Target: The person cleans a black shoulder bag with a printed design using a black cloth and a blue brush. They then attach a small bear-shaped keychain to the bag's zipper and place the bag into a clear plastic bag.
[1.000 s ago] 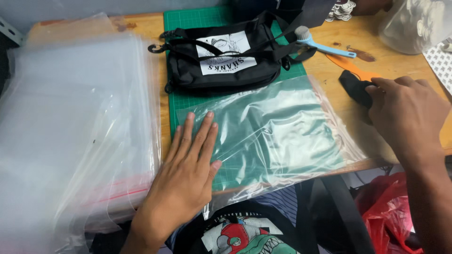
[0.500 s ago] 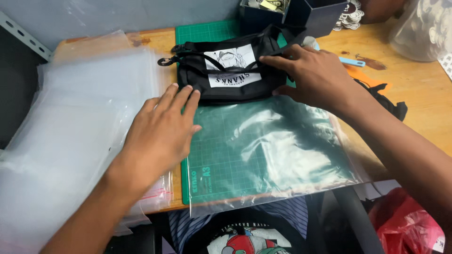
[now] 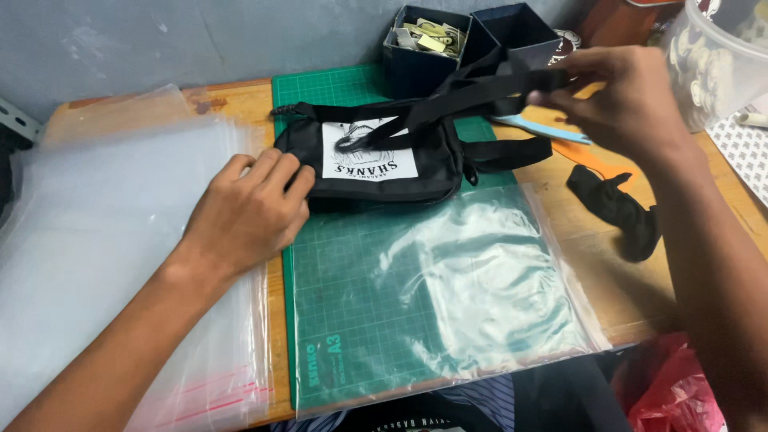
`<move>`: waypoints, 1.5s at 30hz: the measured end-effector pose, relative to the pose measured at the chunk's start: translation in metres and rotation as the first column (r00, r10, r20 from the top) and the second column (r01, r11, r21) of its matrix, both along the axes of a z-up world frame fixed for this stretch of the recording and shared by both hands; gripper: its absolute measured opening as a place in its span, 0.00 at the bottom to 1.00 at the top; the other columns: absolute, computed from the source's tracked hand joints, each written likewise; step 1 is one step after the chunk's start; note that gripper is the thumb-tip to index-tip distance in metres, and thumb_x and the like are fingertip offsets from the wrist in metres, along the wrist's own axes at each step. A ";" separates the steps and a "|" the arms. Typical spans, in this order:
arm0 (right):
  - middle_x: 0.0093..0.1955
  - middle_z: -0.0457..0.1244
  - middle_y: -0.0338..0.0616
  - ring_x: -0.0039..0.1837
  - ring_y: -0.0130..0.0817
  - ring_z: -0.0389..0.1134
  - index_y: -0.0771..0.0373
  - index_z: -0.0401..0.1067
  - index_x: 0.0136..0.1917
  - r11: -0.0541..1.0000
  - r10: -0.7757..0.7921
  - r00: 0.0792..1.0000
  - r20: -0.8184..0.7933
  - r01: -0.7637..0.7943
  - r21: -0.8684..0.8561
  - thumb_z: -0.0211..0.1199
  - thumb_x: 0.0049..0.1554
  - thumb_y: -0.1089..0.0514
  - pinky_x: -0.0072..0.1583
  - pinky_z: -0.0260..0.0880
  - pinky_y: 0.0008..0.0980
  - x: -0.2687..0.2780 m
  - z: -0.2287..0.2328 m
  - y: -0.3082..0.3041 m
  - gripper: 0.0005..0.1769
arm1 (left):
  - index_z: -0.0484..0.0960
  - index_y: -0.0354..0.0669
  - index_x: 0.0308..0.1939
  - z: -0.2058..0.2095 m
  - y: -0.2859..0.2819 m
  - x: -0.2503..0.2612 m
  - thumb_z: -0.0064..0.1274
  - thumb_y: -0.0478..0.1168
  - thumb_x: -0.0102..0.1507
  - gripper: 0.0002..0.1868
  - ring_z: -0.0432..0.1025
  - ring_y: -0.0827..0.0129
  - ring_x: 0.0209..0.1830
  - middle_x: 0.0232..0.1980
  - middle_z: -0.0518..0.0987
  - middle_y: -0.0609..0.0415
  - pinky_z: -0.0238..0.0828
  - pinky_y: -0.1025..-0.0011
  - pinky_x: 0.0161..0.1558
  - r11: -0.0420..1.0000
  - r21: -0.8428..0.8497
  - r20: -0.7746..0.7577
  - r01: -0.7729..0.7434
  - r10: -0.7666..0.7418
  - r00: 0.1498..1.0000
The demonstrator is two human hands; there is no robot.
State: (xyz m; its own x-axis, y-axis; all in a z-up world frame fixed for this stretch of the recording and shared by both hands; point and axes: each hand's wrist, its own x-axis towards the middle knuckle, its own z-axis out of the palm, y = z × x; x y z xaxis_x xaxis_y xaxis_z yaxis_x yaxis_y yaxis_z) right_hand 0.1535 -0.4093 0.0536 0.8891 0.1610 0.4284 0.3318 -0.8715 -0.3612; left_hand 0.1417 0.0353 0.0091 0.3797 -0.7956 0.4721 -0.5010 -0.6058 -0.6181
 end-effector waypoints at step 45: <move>0.64 0.64 0.52 0.65 0.43 0.67 0.69 0.64 0.70 0.377 0.098 0.991 -0.096 0.052 0.925 0.58 0.53 0.60 0.67 0.66 0.40 -0.195 -0.053 0.051 0.31 | 0.80 0.46 0.57 0.069 -0.047 -0.121 0.62 0.45 0.58 0.24 0.79 0.78 0.46 0.46 0.87 0.60 0.75 0.78 0.51 0.443 -0.507 -0.761 -0.739 -0.633 0.143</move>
